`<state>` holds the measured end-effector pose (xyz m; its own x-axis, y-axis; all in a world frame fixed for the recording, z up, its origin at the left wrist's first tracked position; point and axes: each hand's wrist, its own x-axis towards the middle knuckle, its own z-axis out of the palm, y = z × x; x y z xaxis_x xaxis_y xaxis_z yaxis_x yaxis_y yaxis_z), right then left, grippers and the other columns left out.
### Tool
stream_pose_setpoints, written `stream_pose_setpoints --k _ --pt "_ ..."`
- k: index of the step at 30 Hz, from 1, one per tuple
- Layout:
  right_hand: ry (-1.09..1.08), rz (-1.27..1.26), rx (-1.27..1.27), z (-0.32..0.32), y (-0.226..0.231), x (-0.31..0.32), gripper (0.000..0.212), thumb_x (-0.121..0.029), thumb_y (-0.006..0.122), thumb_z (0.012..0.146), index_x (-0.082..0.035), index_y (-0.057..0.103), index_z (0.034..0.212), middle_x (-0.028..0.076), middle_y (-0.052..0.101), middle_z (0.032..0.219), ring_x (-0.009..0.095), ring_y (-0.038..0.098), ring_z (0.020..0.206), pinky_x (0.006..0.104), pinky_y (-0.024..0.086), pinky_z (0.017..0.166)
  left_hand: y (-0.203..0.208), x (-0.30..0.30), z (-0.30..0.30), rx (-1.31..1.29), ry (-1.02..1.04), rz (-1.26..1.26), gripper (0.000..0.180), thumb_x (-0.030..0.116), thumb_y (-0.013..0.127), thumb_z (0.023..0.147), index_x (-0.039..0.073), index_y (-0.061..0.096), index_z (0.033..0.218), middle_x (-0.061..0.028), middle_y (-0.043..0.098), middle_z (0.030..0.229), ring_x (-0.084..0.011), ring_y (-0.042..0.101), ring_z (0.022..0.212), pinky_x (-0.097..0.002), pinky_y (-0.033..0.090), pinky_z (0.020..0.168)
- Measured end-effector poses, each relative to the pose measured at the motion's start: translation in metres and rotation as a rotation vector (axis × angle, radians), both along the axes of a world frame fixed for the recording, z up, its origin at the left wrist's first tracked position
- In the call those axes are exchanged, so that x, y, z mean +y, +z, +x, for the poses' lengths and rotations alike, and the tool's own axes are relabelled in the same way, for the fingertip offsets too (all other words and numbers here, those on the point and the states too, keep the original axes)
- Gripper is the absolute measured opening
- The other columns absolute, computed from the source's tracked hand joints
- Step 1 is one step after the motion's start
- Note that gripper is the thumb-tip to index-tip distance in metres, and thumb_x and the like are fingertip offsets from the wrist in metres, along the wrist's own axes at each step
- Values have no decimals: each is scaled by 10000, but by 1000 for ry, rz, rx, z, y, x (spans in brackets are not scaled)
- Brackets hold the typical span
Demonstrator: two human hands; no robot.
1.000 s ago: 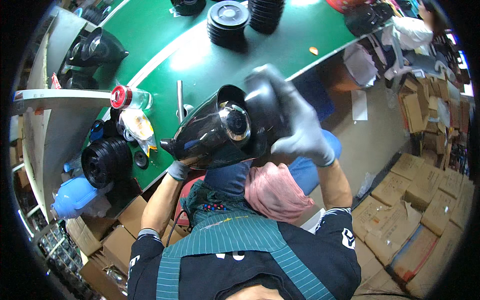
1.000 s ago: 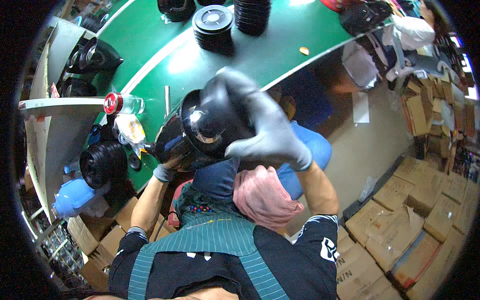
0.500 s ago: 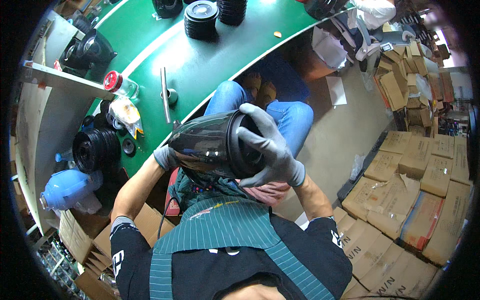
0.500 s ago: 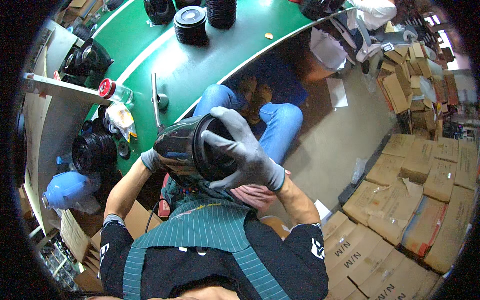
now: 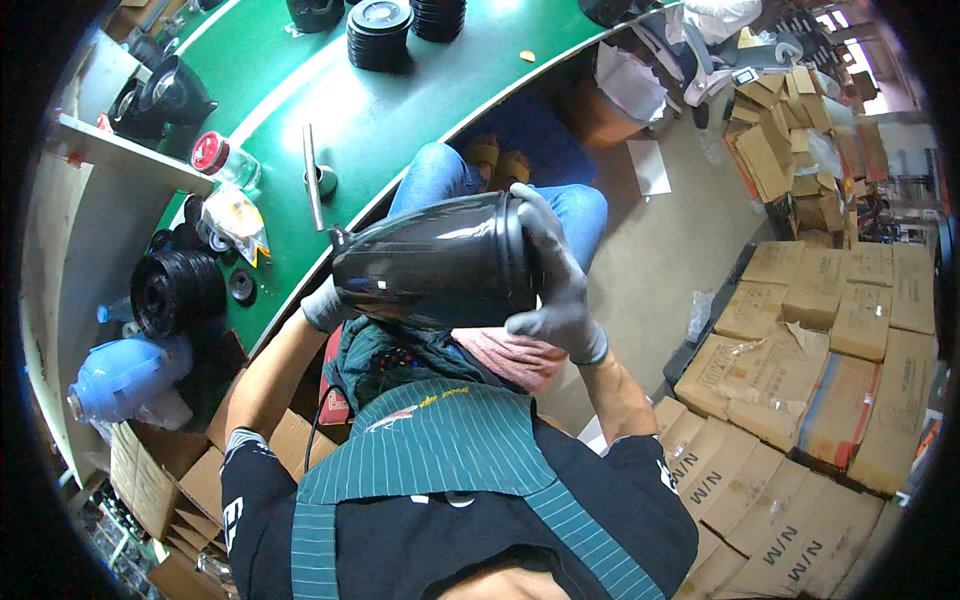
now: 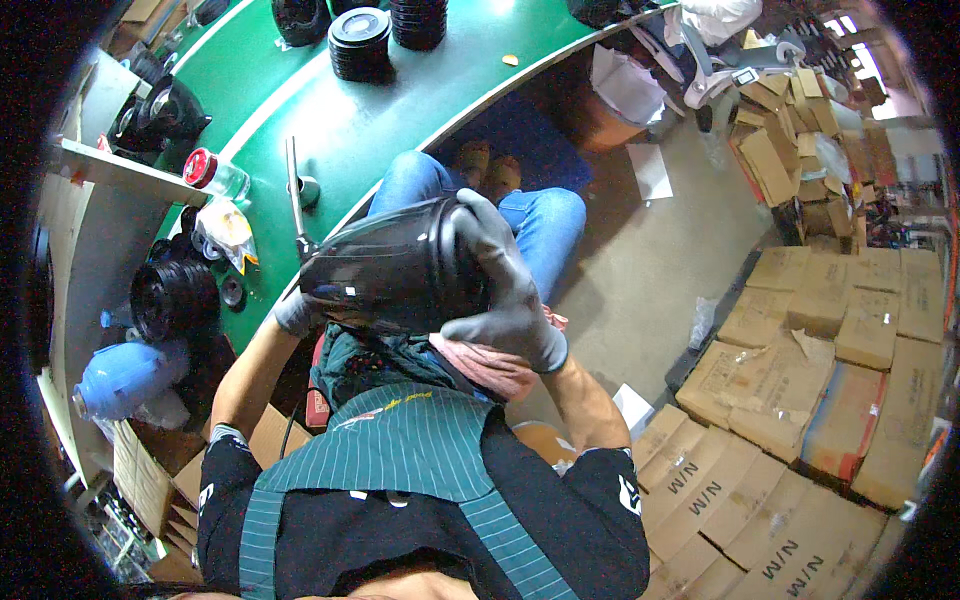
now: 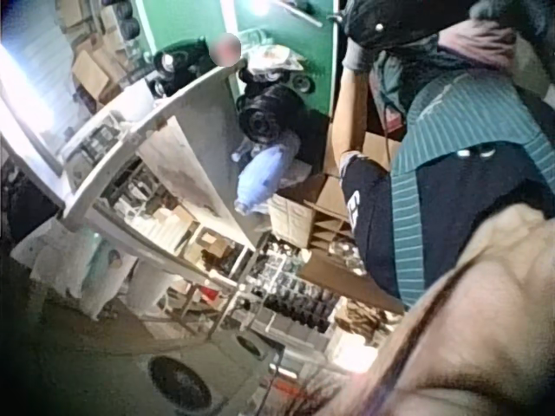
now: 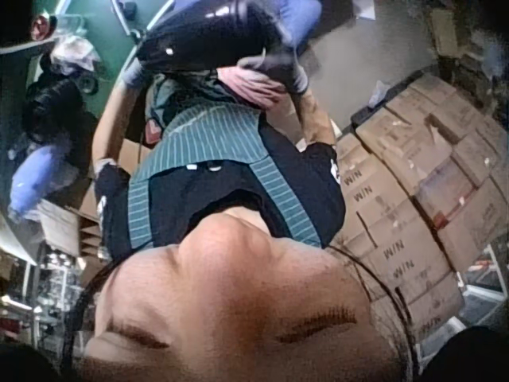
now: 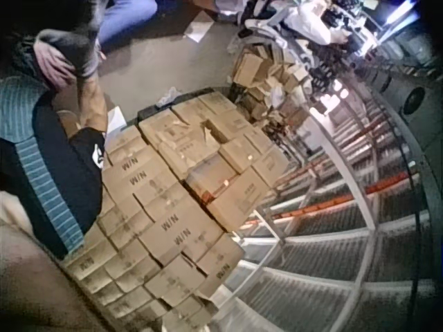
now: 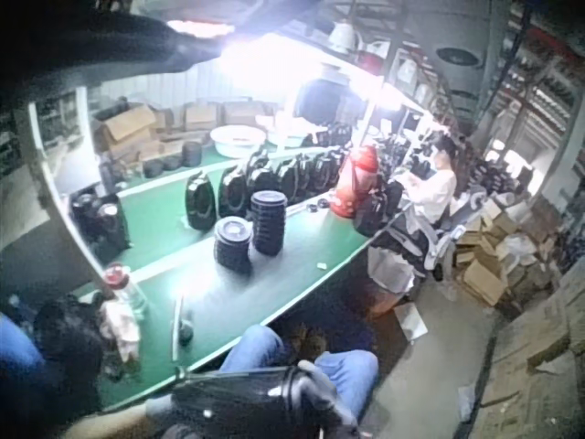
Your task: The person repeatedly picks up black kettle bodies and lids from a green workbench, inserts a metal rod into the kettle opening, and places the lid on top. The person handles each kettle one at a time and returns the assembled units to the bench.
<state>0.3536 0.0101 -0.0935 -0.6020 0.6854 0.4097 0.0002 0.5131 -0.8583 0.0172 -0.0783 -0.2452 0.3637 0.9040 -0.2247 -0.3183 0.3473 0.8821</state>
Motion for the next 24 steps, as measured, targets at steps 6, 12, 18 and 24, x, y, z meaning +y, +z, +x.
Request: stream_pose_setpoints --k 6,12,18,24 --pt "-101 -1112 -13 -8 -35 -4 805 -639 299 1149 11 454 1597 140 510 1614 218 526 1400 341 357 1242 140 26 5 1256 148 1302 411 257 760 852 98 799 1229 -141 785 1178 -347 787 1029 -417 641 887" --pt "-28 -439 -203 6 -11 -8 873 -612 304 1149 37 150 1712 212 304 1745 285 311 1601 379 210 1321 140 34 -6 759 368 785 389 209 749 878 -3 788 1203 -176 797 1126 -292 794 1020 -355 610 912" --pt "-24 -340 222 -29 -21 -5 1044 -742 416 1063 7 117 1727 222 197 1777 310 198 1650 427 166 1331 90 26 2 740 400 555 427 204 765 859 -3 772 1233 -159 799 1125 -255 783 1022 -363 621 892" --pt "-101 -1279 40 -34 -11 12 763 -587 232 1170 7 592 1485 124 731 1351 222 673 1254 363 446 1195 161 35 -2 1318 68 1415 458 218 685 888 86 751 1322 -149 773 1212 -333 787 1050 -420 645 898"
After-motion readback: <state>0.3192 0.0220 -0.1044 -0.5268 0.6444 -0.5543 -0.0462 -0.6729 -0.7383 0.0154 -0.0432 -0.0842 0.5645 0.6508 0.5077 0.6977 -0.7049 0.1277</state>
